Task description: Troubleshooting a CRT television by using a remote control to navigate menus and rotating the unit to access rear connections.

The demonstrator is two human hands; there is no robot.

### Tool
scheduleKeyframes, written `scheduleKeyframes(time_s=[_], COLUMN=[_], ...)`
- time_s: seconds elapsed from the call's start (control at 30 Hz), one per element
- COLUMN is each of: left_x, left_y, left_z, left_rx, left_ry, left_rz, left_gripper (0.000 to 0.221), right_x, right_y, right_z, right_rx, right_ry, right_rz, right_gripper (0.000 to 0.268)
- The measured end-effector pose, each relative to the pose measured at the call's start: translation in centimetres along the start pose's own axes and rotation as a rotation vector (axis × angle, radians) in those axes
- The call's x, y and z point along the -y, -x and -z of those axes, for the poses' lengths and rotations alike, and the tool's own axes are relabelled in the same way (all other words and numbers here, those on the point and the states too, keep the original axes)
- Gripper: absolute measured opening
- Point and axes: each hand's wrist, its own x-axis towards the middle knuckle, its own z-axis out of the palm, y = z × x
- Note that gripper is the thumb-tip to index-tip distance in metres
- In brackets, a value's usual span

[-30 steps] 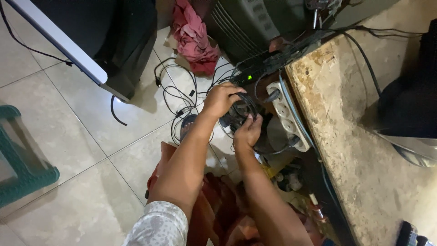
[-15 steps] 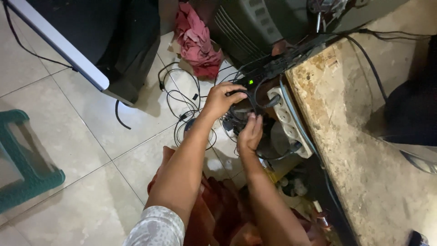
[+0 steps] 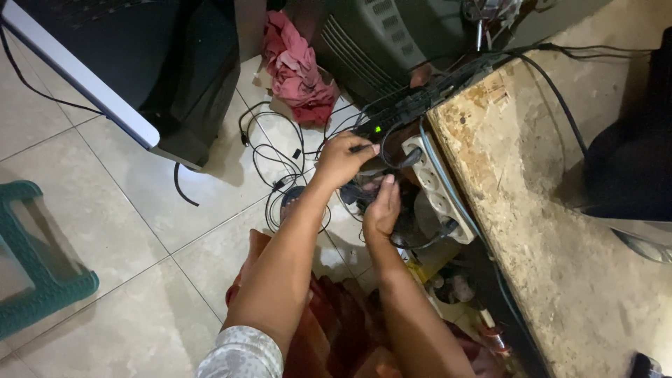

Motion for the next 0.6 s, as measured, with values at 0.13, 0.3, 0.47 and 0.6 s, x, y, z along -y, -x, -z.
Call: scheduleKeyframes(time_s=[0.13,0.3,0.47,0.6], left_x=[1.3,6.9,13.3,11.8], left_y=[-0.4,0.2,-0.4,-0.4], left_z=[-1.0,-2.1,-3.7,-2.9], left_rx=[-0.023,-0.064,-0.2,-0.224], left_ry=[0.241,0.252,0.088,-0.026], left_rz=[0.315,0.412,0.486,0.479], left_gripper=[0.028,0.038,0.027,0.027], right_x=[-2.2,-16.2,-16.0,-13.8], right_y=[-0.9,-2.2,-4.1,-4.0], right_z=[-0.9,-0.4,-4.4,-3.9], right_rx=[0.068,0.163,0.347,0.367], right_ry=[-0.155,-0.008,0.313,0.327], right_rz=[-0.346,-0.57,-0.264,-0.311], right_gripper=[0.057,0.081,0.074,0.074])
